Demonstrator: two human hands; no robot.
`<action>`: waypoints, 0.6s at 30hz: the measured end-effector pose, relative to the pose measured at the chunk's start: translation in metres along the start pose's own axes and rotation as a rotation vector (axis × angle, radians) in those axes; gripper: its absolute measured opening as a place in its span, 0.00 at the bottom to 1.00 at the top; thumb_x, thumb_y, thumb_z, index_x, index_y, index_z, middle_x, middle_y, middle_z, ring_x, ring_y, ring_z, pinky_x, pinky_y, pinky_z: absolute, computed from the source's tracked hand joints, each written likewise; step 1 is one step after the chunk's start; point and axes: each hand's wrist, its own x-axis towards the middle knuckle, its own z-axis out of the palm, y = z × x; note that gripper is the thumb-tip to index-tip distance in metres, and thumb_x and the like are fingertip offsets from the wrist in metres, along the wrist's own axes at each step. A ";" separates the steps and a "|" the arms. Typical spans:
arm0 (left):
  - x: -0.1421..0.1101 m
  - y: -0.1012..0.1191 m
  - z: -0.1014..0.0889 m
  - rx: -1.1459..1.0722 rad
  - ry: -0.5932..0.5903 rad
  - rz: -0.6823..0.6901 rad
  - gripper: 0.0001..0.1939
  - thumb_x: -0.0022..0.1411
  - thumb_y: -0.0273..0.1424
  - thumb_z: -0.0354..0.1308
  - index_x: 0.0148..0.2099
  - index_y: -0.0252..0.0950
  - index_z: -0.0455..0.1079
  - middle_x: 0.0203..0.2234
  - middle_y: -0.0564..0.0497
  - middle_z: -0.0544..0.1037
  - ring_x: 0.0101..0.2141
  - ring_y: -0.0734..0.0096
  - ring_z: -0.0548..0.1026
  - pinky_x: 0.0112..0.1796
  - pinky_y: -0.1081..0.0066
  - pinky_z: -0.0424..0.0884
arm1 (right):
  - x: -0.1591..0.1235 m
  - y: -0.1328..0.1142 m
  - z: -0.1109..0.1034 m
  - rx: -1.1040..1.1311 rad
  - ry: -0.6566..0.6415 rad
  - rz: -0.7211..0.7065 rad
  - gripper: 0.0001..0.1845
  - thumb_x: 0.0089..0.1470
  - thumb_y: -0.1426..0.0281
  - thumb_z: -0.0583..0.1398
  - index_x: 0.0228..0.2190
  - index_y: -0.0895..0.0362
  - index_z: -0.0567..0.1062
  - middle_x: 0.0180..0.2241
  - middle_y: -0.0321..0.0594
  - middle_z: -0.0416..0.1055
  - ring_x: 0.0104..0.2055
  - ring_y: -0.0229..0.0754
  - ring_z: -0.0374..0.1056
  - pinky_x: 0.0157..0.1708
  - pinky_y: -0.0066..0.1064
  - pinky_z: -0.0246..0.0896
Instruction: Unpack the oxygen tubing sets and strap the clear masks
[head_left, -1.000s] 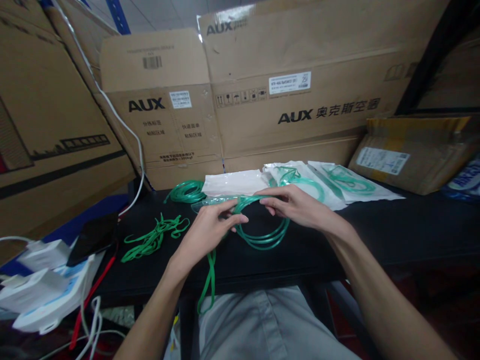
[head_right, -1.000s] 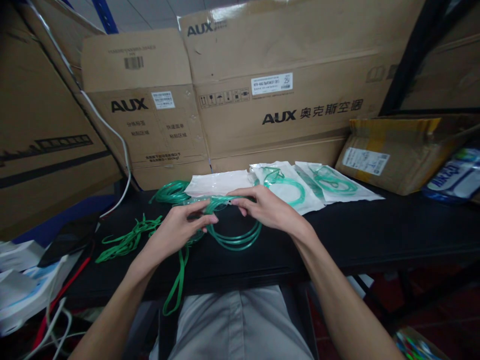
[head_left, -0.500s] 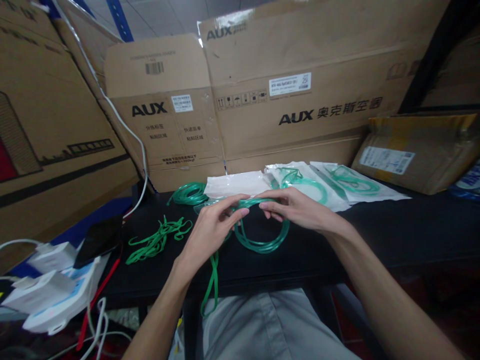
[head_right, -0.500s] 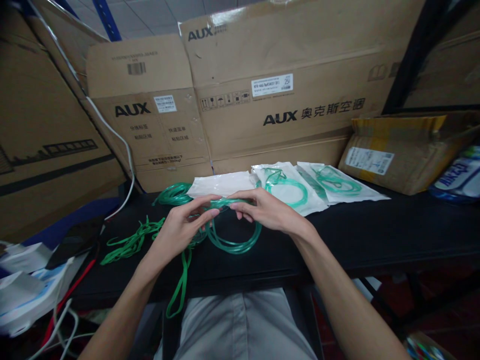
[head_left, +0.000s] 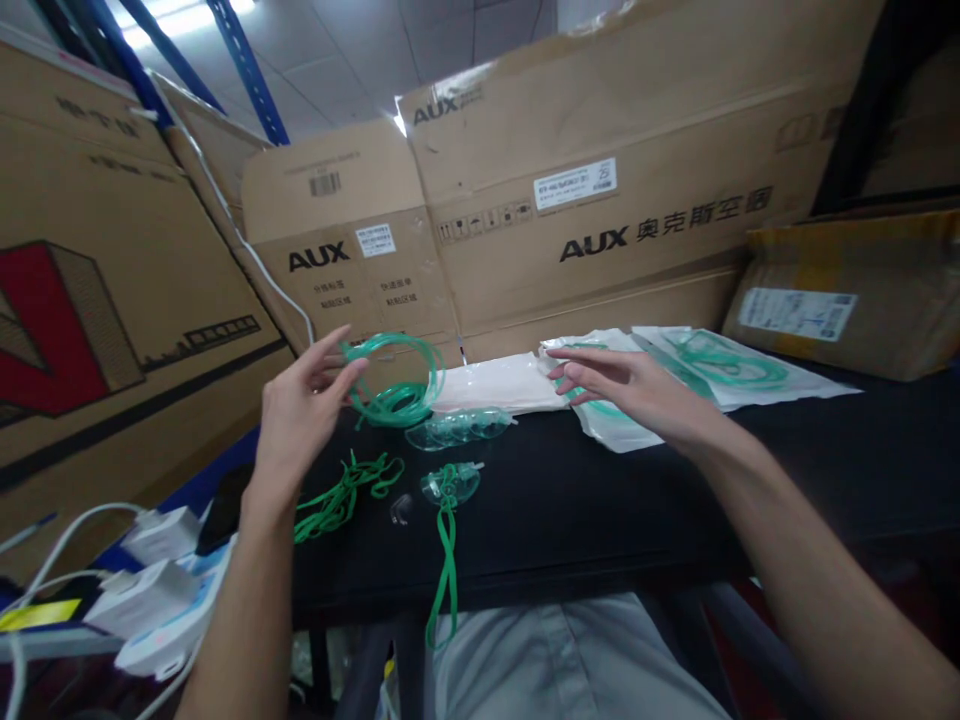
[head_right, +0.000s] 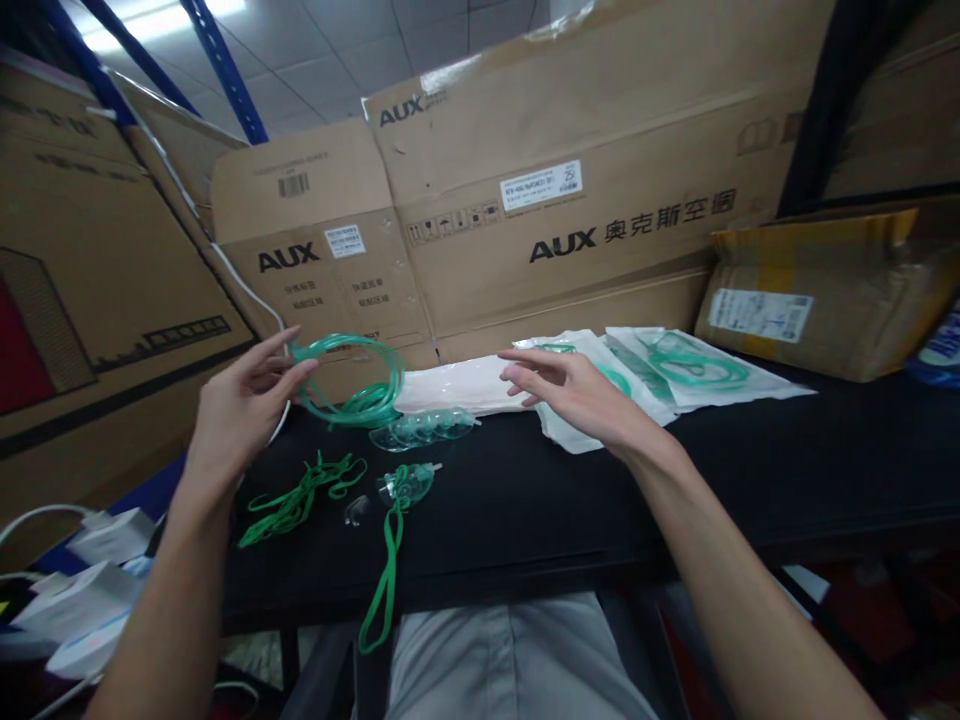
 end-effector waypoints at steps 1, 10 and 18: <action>0.010 -0.011 0.002 0.077 0.022 -0.005 0.31 0.62 0.43 0.63 0.65 0.45 0.66 0.36 0.52 0.82 0.31 0.70 0.79 0.36 0.73 0.74 | 0.000 0.000 -0.001 -0.003 -0.001 0.001 0.31 0.55 0.52 0.64 0.55 0.57 0.76 0.49 0.50 0.77 0.45 0.50 0.75 0.44 0.42 0.74; 0.042 -0.078 0.060 0.504 -0.183 -0.024 0.22 0.69 0.39 0.53 0.61 0.36 0.70 0.52 0.42 0.79 0.52 0.58 0.77 0.54 0.65 0.68 | 0.001 0.006 0.008 -0.094 -0.180 -0.050 0.26 0.58 0.53 0.61 0.48 0.59 0.81 0.38 0.45 0.80 0.41 0.46 0.75 0.41 0.36 0.70; 0.023 -0.096 0.078 0.545 -0.601 -0.077 0.22 0.55 0.38 0.67 0.53 0.42 0.79 0.48 0.43 0.82 0.53 0.49 0.77 0.52 0.63 0.70 | -0.004 -0.001 0.022 -0.163 -0.330 -0.061 0.23 0.61 0.55 0.60 0.48 0.57 0.81 0.40 0.43 0.81 0.40 0.44 0.75 0.42 0.34 0.67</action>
